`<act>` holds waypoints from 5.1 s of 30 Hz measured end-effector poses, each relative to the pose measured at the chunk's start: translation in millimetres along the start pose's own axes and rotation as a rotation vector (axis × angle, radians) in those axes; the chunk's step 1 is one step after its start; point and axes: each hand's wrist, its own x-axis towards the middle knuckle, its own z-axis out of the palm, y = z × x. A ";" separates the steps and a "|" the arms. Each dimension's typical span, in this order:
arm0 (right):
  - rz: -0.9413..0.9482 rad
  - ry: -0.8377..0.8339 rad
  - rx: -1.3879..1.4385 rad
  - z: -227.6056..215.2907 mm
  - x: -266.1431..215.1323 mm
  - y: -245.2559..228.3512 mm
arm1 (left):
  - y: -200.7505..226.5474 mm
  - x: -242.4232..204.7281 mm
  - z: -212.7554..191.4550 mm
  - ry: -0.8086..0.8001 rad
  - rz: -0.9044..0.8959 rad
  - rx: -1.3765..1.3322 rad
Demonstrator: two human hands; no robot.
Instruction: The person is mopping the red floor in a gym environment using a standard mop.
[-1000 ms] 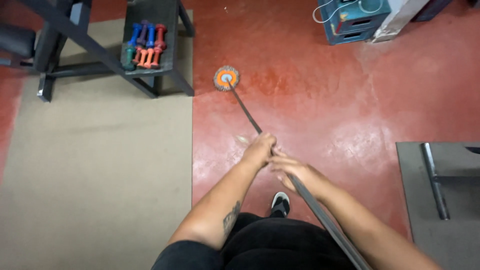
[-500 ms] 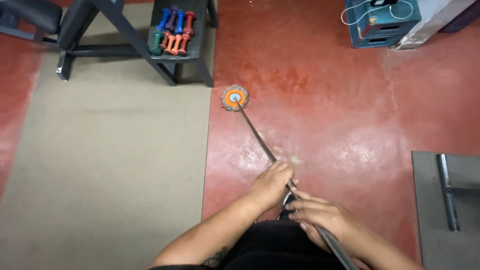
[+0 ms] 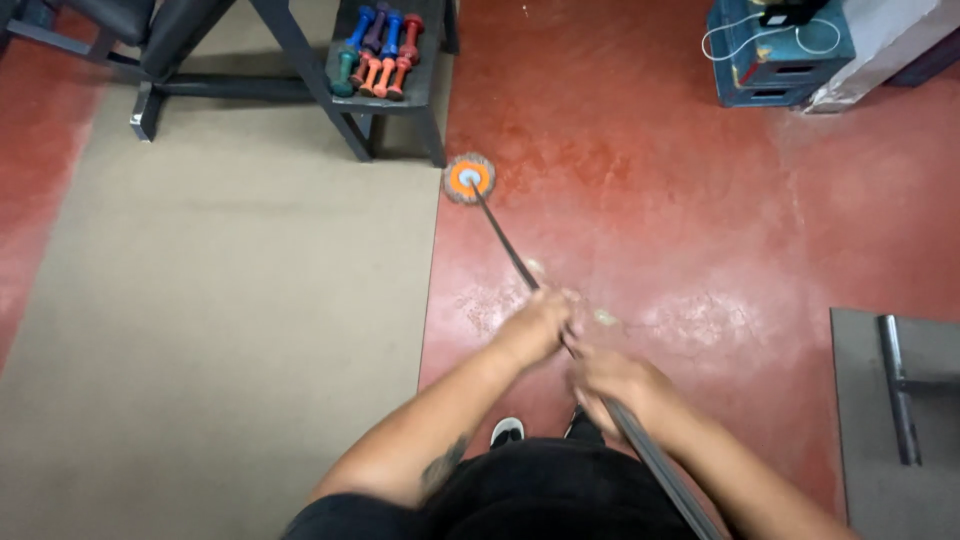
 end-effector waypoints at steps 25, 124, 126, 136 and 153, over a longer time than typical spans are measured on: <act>-0.223 -0.052 -0.059 31.9 -65.0 -134.1 | 76.0 -150.2 -3.1 -0.101 0.124 0.014; 0.073 0.373 -0.075 4.2 -412.4 -140.9 | 281.1 -253.7 283.9 0.000 0.099 -0.140; 0.032 0.378 -0.071 13.6 -395.7 -116.7 | 251.8 -247.3 292.0 0.031 0.119 -0.146; 0.262 0.385 -0.016 53.6 -316.6 30.4 | 140.6 -122.9 285.8 -0.049 -0.073 0.107; 0.236 0.369 -0.137 13.2 -475.2 -130.2 | 286.4 -232.7 324.8 -0.445 0.051 -0.042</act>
